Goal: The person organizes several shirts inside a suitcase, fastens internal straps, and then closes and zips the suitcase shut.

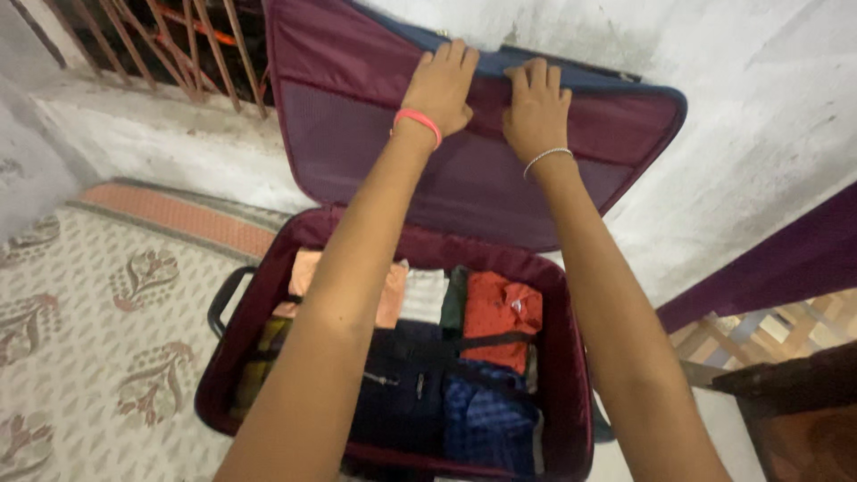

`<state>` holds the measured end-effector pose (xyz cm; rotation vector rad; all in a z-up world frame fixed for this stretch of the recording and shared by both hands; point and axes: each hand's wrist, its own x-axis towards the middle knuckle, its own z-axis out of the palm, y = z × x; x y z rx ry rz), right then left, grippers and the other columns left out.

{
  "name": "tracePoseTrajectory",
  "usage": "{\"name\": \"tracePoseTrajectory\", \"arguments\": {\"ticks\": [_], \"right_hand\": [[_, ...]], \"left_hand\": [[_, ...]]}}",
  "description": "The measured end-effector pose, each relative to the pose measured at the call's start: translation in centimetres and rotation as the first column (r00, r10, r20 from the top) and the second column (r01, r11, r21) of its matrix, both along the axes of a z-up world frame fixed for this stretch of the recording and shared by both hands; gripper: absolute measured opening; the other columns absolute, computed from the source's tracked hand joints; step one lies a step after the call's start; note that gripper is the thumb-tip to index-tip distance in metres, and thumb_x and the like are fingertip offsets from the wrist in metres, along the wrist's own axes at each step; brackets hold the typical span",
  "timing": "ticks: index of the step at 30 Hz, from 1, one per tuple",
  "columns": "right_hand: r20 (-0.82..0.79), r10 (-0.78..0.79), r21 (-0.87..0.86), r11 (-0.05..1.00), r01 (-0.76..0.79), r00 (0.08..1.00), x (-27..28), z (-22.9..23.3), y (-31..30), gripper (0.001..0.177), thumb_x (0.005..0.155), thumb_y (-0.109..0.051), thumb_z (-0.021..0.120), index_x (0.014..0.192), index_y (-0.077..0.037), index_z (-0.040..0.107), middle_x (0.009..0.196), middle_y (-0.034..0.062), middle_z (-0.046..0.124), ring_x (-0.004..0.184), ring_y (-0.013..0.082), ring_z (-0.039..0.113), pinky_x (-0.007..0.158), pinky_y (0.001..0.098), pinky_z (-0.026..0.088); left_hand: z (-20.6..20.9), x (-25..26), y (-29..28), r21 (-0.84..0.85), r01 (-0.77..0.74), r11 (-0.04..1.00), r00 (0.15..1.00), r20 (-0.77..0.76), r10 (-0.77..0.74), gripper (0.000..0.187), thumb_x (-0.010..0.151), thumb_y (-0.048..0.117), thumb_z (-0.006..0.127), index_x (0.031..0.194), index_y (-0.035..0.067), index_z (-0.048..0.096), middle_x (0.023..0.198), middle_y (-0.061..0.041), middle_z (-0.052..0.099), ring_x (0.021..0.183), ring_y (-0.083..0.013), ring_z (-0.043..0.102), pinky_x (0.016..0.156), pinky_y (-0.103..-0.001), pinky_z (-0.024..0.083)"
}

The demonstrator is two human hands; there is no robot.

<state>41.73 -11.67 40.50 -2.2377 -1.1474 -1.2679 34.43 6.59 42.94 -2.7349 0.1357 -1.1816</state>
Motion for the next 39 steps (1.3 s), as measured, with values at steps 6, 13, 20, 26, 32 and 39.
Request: {"name": "tracePoseTrajectory", "arguments": {"ticks": [6,13,20,26,32,39], "right_hand": [[0.044,-0.042,0.032,0.999,0.040,0.998,-4.4,-0.4,-1.1,0.051,0.078,-0.005,0.072,0.127,-0.011,0.061,0.129,0.0108,0.053,0.119,0.0325,0.051,0.086,0.0481,0.043],[0.104,-0.038,0.075,0.997,0.030,0.994,-10.2,-0.8,-3.0,0.050,0.077,-0.004,0.073,0.125,-0.008,0.060,0.128,0.0118,0.053,0.115,0.0319,0.051,0.086,0.0446,0.042],[0.125,-0.010,0.141,0.990,-0.008,0.992,-16.3,-2.2,-5.1,0.036,0.084,-0.002,0.070,0.118,-0.008,0.062,0.122,0.0097,0.057,0.111,0.0306,0.053,0.086,0.0430,0.043],[0.129,0.023,0.169,0.985,-0.045,0.991,-21.6,-4.6,-7.5,0.027,0.087,0.001,0.068,0.112,-0.008,0.066,0.116,0.0085,0.060,0.103,0.0297,0.055,0.083,0.0419,0.043],[0.118,0.038,0.152,0.987,-0.056,0.992,-27.5,-7.1,-9.6,0.018,0.087,-0.004,0.072,0.102,-0.008,0.064,0.110,0.0085,0.060,0.096,0.0307,0.056,0.077,0.0417,0.047],[0.038,0.100,0.057,0.993,-0.102,0.994,-34.8,-10.2,-12.3,0.027,0.078,-0.001,0.071,0.103,-0.011,0.064,0.100,0.0070,0.058,0.091,0.0285,0.059,0.067,0.0394,0.052]], "left_hand": [[-0.9,-3.5,-1.0,0.002,0.012,1.000,0.996,0.089,-0.012,0.078,0.066,0.023,0.083,0.134,0.000,0.055,0.127,-0.016,0.053,0.119,-0.0315,0.050,0.092,-0.045,0.047],[-2.5,-8.8,-3.3,-0.031,0.045,0.999,0.983,0.180,-0.038,0.070,0.073,0.015,0.077,0.139,0.003,0.055,0.132,-0.012,0.052,0.129,-0.0289,0.046,0.098,-0.043,0.046],[-4.0,-16.1,-4.8,0.003,0.069,0.998,0.987,0.148,-0.068,0.069,0.079,0.012,0.076,0.143,0.005,0.052,0.132,-0.010,0.053,0.131,-0.0291,0.047,0.099,-0.042,0.046],[-6.6,-21.8,-6.5,0.030,0.086,0.996,0.982,0.166,-0.090,0.063,0.082,0.010,0.072,0.142,0.007,0.054,0.130,-0.008,0.055,0.128,-0.0277,0.049,0.099,-0.041,0.047],[-8.1,-27.5,-8.5,0.024,0.064,0.998,0.990,0.127,-0.067,0.053,0.085,0.005,0.069,0.136,0.009,0.058,0.118,-0.007,0.056,0.118,-0.0259,0.054,0.092,-0.036,0.050],[-10.6,-35.6,-11.4,0.019,-0.027,0.999,1.000,0.006,0.027,0.059,0.076,-0.001,0.070,0.132,0.008,0.058,0.110,-0.006,0.056,0.110,-0.0261,0.057,0.076,-0.030,0.060]]}}
